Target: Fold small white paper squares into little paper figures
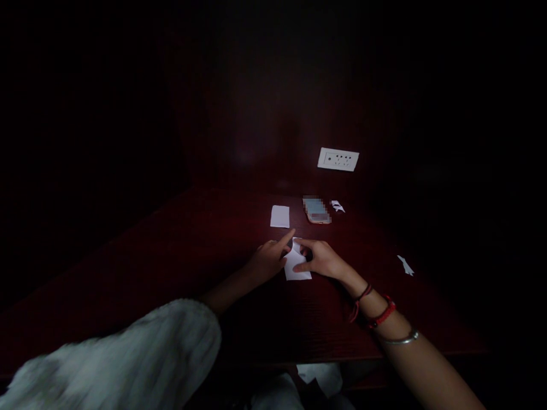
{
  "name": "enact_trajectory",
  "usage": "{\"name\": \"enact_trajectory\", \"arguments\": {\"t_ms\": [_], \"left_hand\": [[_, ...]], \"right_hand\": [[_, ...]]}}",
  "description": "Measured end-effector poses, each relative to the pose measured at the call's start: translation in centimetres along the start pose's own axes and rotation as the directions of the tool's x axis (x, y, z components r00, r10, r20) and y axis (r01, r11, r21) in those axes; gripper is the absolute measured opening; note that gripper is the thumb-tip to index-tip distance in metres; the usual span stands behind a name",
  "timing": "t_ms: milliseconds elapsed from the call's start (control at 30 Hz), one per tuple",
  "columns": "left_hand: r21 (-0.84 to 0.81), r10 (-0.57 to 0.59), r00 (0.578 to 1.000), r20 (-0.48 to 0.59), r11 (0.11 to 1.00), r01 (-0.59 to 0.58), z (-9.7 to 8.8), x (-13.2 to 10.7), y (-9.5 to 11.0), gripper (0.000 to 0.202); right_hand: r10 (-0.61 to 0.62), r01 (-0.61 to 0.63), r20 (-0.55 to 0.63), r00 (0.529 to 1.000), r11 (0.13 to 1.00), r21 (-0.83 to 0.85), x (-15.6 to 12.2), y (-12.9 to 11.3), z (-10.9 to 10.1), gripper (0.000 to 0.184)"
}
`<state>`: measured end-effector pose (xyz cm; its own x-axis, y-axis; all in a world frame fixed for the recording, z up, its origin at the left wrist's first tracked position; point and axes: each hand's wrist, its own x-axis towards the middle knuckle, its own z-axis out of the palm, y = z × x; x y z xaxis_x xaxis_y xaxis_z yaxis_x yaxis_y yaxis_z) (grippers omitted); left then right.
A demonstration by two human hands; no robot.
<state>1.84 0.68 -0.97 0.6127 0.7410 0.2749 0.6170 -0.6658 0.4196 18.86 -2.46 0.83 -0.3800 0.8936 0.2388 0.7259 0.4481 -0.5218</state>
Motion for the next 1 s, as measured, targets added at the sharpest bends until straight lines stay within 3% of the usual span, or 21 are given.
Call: {"name": "enact_trajectory", "arguments": {"t_ms": [200, 400, 633, 800, 1000], "left_hand": [[0.005, -0.059, 0.998, -0.004, 0.998, 0.059, -0.1, 0.1, -0.1, 0.067], [-0.077, -0.001, 1.0, -0.014, 0.997, 0.0, 0.1, -0.2, 0.3, 0.069], [0.048, 0.031, 1.0, -0.003, 0.998, -0.031, 0.4, -0.2, 0.6, 0.066], [0.134, 0.031, 1.0, 0.001, 0.991, -0.03, 0.0, -0.4, 1.0, 0.065], [0.22, 0.025, 1.0, -0.01, 0.975, -0.022, -0.2, -0.5, 1.3, 0.062]], "right_hand": [[0.009, -0.009, -0.003, 1.0, 1.0, -0.022, 0.0, -0.4, -0.1, 0.069], [-0.033, 0.032, -0.004, 0.999, 0.994, -0.103, -0.3, -0.8, -0.3, 0.061], [-0.013, 0.011, -0.009, 1.0, 0.987, -0.163, -0.1, -1.0, -0.3, 0.056], [0.005, -0.021, -0.09, 0.996, 0.983, -0.18, -0.2, -1.4, -0.1, 0.061], [0.042, -0.06, -0.131, 0.99, 0.989, -0.134, -0.2, -1.6, 0.3, 0.038]]}}
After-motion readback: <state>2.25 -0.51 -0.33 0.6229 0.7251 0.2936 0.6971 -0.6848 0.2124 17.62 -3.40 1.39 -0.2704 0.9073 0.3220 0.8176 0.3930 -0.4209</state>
